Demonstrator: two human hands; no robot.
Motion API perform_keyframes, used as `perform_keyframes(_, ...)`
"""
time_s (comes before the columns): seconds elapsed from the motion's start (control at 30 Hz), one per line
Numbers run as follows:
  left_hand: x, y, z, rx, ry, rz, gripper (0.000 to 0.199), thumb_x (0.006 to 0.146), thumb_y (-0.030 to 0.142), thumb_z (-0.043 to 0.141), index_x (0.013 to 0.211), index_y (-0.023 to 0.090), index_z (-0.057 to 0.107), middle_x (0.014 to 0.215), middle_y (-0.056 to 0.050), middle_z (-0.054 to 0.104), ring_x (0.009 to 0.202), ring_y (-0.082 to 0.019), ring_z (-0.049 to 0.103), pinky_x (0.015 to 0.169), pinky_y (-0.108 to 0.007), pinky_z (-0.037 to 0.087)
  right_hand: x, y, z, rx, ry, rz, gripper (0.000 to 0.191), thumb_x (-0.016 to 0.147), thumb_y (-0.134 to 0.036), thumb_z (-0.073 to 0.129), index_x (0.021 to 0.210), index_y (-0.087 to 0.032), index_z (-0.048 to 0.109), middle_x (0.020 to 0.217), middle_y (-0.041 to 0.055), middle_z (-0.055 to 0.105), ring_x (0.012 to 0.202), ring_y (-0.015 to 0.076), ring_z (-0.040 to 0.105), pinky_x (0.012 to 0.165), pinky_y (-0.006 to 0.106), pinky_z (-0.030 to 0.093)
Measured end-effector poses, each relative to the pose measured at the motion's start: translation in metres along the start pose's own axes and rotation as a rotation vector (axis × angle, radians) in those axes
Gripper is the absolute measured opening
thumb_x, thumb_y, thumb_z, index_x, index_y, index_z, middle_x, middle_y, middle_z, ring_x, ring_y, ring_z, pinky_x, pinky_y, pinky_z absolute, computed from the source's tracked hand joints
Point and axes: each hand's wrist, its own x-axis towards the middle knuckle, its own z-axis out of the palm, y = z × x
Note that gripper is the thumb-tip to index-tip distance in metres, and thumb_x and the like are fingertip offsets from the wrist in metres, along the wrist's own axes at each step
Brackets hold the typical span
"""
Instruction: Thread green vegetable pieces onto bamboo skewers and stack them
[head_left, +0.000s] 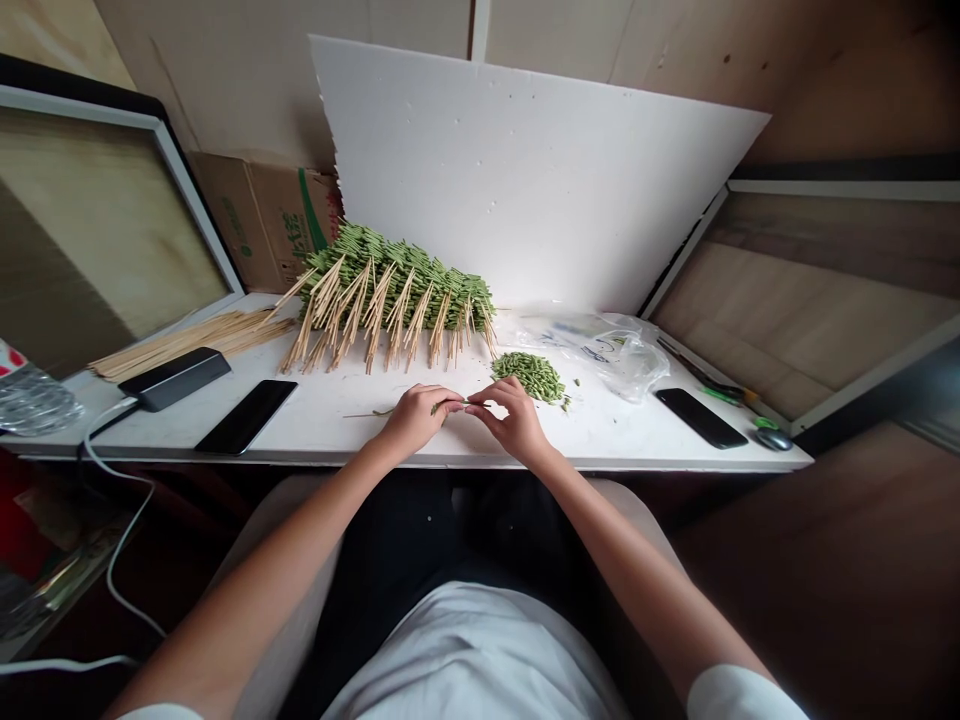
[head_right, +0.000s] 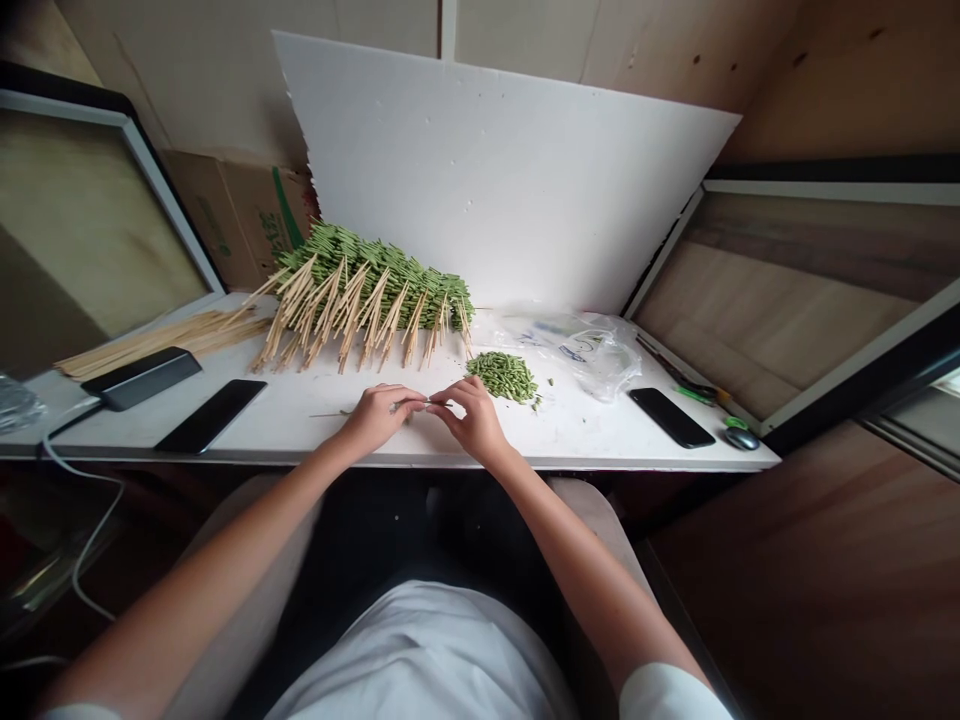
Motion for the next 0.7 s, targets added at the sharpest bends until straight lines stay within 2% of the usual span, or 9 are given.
perform_keyframes(0.1,0.000,0.006,0.002,-0.050,-0.025,0.027,0.016,0.097,0.019,0.068,0.096,0.022,0.083,0.091,-0.007,0.081,0.087,-0.023,0.074,0.089,-0.037,0.057,-0.001,-0.002,0.005,0.001,0.023,-0.044,0.015,0.101,-0.039,0.070,0.099,-0.028,0.079,0.092,0.0072,0.076,0.094,0.0271,0.060,0.090,0.044,0.050)
perform_keyframes(0.17,-0.001,0.008,0.004,-0.115,-0.032,0.066,0.020,0.095,0.012,0.065,0.091,0.020,0.082,0.086,-0.007,0.079,0.081,-0.021,0.073,0.082,-0.034,0.057,-0.002,-0.004,0.008,0.036,0.022,-0.048,0.017,0.103,-0.035,0.067,0.094,-0.027,0.078,0.090,0.0065,0.075,0.094,0.0266,0.059,0.091,0.043,0.049)
perform_keyframes(0.27,-0.002,0.008,0.008,-0.211,-0.022,0.100,0.027,0.091,0.004,0.059,0.083,0.018,0.080,0.080,-0.006,0.077,0.076,-0.018,0.072,0.075,-0.029,0.058,-0.002,-0.006,0.008,0.136,-0.004,-0.019,0.025,0.104,-0.038,0.065,0.084,-0.025,0.075,0.083,0.0052,0.074,0.091,0.0254,0.061,0.093,0.043,0.049)
perform_keyframes(0.37,-0.002,0.006,0.008,-0.281,-0.023,0.055,0.025,0.092,0.006,0.060,0.080,0.017,0.080,0.077,-0.005,0.076,0.071,-0.016,0.071,0.070,-0.026,0.057,0.001,-0.004,0.002,0.166,-0.042,0.033,0.028,0.101,-0.045,0.070,0.082,-0.025,0.077,0.084,0.0060,0.075,0.093,0.0256,0.064,0.095,0.044,0.048)
perform_keyframes(0.43,-0.001,0.004,0.005,-0.300,-0.038,0.014,0.020,0.096,0.013,0.064,0.085,0.016,0.081,0.079,-0.005,0.076,0.068,-0.015,0.069,0.068,-0.025,0.057,0.004,0.002,-0.004,0.083,-0.029,0.071,0.024,0.097,-0.046,0.075,0.087,-0.025,0.081,0.089,0.0072,0.076,0.098,0.0271,0.064,0.096,0.044,0.048)
perform_keyframes(0.53,0.000,-0.001,0.002,-0.265,-0.034,-0.014,0.018,0.100,0.022,0.067,0.097,0.017,0.083,0.085,-0.006,0.076,0.065,-0.014,0.066,0.066,-0.026,0.055,0.005,0.019,-0.014,-0.129,0.007,0.165,0.013,0.093,-0.037,0.081,0.091,-0.024,0.084,0.092,0.0080,0.077,0.097,0.0285,0.064,0.097,0.046,0.046)
perform_keyframes(0.63,0.001,-0.005,0.002,-0.206,-0.006,0.005,0.022,0.102,0.021,0.063,0.103,0.017,0.084,0.091,-0.008,0.075,0.074,-0.016,0.067,0.072,-0.028,0.056,0.002,0.034,-0.017,-0.233,-0.085,0.267,0.010,0.091,-0.030,0.082,0.084,-0.023,0.084,0.087,0.0069,0.079,0.086,0.0259,0.066,0.097,0.045,0.045)
perform_keyframes(0.7,0.001,-0.008,0.002,-0.184,-0.008,0.017,0.025,0.104,0.020,0.059,0.106,0.016,0.083,0.095,-0.009,0.074,0.081,-0.017,0.069,0.076,-0.029,0.056,-0.002,0.039,-0.016,-0.226,-0.177,0.305,0.013,0.092,-0.033,0.081,0.084,-0.022,0.085,0.084,0.0064,0.080,0.080,0.0243,0.066,0.094,0.043,0.047)
